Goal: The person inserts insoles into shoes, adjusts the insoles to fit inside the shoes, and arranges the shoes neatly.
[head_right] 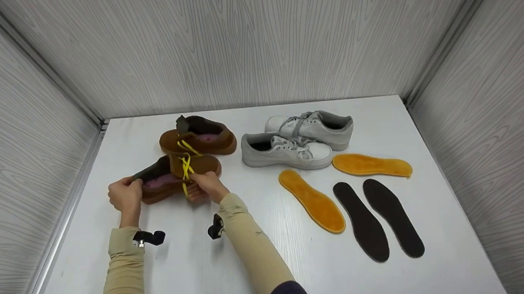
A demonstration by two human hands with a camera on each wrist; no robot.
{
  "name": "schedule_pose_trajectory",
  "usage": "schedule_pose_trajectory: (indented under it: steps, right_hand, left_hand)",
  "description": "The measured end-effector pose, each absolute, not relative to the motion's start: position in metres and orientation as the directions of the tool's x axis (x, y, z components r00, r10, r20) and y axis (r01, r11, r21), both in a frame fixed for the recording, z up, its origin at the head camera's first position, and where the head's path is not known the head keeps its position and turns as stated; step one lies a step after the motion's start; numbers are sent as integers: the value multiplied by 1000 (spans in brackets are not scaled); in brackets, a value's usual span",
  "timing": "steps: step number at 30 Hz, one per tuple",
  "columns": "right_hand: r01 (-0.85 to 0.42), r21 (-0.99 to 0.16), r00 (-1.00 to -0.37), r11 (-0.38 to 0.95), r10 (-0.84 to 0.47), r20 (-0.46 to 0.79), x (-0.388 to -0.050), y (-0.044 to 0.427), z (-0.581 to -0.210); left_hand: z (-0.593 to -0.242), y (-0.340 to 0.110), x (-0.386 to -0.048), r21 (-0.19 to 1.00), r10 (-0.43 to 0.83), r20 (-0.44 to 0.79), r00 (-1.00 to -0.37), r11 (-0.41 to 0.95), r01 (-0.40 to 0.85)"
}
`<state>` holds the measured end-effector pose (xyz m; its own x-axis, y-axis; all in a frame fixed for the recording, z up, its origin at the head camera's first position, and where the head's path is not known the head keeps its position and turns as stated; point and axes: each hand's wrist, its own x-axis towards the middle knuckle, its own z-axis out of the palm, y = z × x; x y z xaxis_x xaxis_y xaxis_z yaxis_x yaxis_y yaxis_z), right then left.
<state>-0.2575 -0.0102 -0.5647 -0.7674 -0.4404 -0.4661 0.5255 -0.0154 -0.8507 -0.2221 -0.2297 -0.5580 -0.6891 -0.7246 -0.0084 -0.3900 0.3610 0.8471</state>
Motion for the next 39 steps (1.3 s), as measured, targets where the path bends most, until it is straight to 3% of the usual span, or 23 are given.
schedule_pose_trajectory:
  steps: [4, 22, 31, 39]
  right_hand:
    - [539, -836, -770, -106, -465, -437, -259, -7, -564]
    - [508, -861, -770, -36, -467, -435, -248, -2, -569]
    - [458, -889, -834, 17, -336, -437, -251, -17, -566]
    - [392, -919, -886, 42, -253, -389, -245, -18, -549]
  left_hand:
    - [-560, -227, -222, 847, -722, 17, -692, 378, -373]
    - [-572, -226, -212, 841, -693, 70, -718, 428, -331]
    - [-564, -229, -214, 802, -674, 111, -730, 495, -335]
    - [-555, -224, -192, 785, -662, 199, -723, 549, -286]
